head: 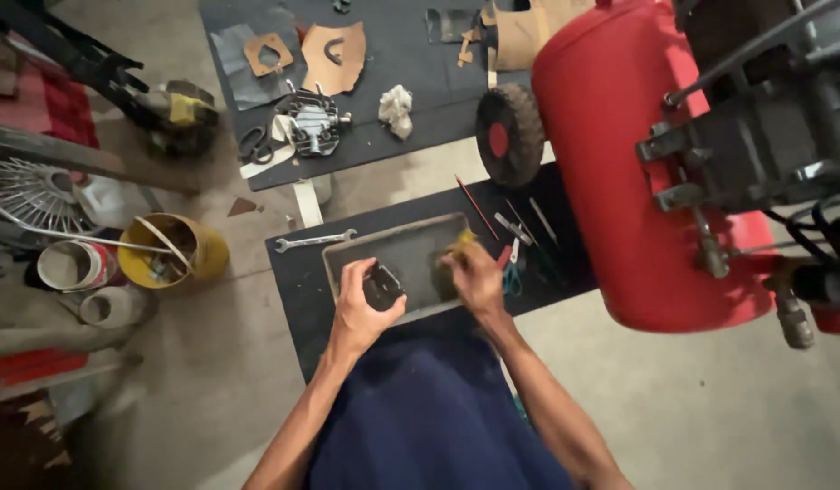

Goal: Cleaning a metal plate using a brush and a cloth

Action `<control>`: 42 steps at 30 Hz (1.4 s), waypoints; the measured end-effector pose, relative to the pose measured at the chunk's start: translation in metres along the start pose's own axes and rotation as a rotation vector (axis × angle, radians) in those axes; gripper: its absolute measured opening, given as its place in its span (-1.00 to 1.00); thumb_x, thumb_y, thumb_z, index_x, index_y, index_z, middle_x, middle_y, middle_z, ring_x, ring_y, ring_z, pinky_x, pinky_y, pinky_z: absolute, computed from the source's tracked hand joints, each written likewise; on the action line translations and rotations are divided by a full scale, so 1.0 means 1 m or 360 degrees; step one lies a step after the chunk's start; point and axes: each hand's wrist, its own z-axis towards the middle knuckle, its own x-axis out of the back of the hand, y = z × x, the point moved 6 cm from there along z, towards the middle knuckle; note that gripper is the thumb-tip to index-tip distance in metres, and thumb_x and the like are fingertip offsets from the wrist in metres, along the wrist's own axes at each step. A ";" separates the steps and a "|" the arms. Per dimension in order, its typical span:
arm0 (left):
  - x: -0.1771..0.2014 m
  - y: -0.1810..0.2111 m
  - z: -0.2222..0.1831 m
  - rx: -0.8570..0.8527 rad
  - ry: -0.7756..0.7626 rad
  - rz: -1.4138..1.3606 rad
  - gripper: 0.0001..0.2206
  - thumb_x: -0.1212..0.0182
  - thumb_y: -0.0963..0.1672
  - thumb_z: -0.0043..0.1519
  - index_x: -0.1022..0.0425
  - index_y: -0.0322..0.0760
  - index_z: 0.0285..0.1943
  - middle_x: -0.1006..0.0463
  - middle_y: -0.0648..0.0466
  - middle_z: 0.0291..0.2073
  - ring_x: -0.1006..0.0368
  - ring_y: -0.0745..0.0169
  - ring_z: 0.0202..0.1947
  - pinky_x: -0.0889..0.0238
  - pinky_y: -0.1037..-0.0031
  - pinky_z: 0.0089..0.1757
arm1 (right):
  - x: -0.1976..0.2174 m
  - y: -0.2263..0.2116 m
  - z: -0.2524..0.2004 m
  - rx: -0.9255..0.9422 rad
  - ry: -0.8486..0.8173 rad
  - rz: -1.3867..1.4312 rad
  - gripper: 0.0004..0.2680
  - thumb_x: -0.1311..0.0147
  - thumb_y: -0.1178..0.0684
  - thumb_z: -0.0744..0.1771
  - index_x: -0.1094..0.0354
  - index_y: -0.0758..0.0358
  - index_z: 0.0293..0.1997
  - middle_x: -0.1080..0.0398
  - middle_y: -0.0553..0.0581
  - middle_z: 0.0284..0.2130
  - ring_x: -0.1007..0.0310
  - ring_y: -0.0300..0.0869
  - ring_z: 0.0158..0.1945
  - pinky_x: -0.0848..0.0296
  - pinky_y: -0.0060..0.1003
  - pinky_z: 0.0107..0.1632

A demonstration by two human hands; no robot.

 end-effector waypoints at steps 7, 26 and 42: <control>0.006 0.002 -0.003 0.0069 0.0021 -0.0022 -0.25 -0.62 -0.08 -0.16 -0.39 -0.31 0.25 -0.44 -0.10 0.04 -0.52 -0.15 0.05 -0.43 0.22 0.08 | 0.035 -0.005 -0.006 -0.0728 -0.0007 -0.0087 -0.72 -0.35 -0.09 0.29 -0.38 0.18 -0.05 -0.56 0.34 -0.34 -0.58 0.22 -0.16 -0.54 0.13 -0.12; -0.009 -0.003 0.003 -0.0186 0.0107 0.0559 -0.27 -0.53 -0.10 -0.14 -0.38 -0.32 0.28 -0.42 -0.12 0.05 -0.50 -0.19 0.06 -0.44 0.12 0.03 | 0.072 0.039 -0.018 -0.0951 0.0209 0.0366 -0.86 -0.40 0.04 0.28 -0.61 0.18 -0.16 -0.59 0.20 -0.35 -0.59 -0.12 -0.31 -0.57 -0.24 -0.14; -0.010 -0.029 0.002 0.0208 -0.0103 0.0383 -0.25 -0.54 -0.02 -0.10 -0.36 -0.23 0.32 -0.41 -0.06 0.11 -0.49 -0.20 0.10 -0.47 0.04 0.01 | 0.033 0.122 -0.057 -0.1775 0.0232 0.0926 -0.67 -0.23 -0.16 0.37 -0.44 0.40 -0.05 -0.53 0.31 -0.32 -0.64 -0.06 -0.34 -0.67 -0.23 -0.32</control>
